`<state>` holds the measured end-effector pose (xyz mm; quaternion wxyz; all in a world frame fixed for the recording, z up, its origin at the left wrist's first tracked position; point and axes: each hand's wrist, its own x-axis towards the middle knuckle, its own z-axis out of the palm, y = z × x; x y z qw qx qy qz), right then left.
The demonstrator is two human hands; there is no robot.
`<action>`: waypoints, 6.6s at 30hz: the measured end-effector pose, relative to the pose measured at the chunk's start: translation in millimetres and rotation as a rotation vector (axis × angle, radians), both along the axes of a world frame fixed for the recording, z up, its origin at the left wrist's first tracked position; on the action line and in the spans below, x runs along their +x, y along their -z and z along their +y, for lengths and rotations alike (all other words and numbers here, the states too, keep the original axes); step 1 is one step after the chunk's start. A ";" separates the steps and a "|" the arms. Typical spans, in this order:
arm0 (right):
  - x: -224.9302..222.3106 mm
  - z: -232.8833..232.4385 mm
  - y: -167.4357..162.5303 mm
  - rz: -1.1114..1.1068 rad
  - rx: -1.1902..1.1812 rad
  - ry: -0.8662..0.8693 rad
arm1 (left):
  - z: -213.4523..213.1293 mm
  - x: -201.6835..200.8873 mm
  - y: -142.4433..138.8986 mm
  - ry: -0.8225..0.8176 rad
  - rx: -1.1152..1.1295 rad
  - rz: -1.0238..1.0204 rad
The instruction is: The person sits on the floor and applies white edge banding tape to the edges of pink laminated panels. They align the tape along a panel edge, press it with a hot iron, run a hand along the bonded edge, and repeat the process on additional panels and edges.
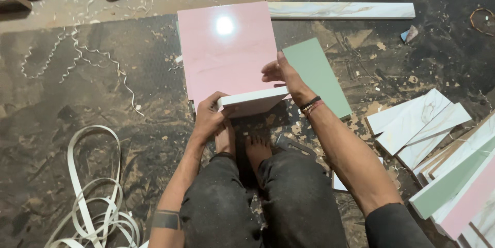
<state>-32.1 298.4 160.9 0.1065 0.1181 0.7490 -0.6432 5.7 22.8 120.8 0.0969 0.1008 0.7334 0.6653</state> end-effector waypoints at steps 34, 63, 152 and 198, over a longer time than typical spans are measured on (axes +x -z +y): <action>39.4 0.1 -95.9 0.076 1.099 -0.354 | -5.1 2.6 -13.7 -0.021 -0.096 0.073; 80.9 15.7 7.0 -0.117 0.500 -0.082 | -7.8 4.4 -8.5 -0.011 -0.103 0.094; 82.3 86.6 122.9 0.316 0.664 -0.100 | -84.8 -6.4 67.8 0.139 -0.694 -0.050; 231.7 203.9 125.8 -0.593 1.046 -0.435 | 62.5 -9.1 96.5 0.181 -0.620 0.467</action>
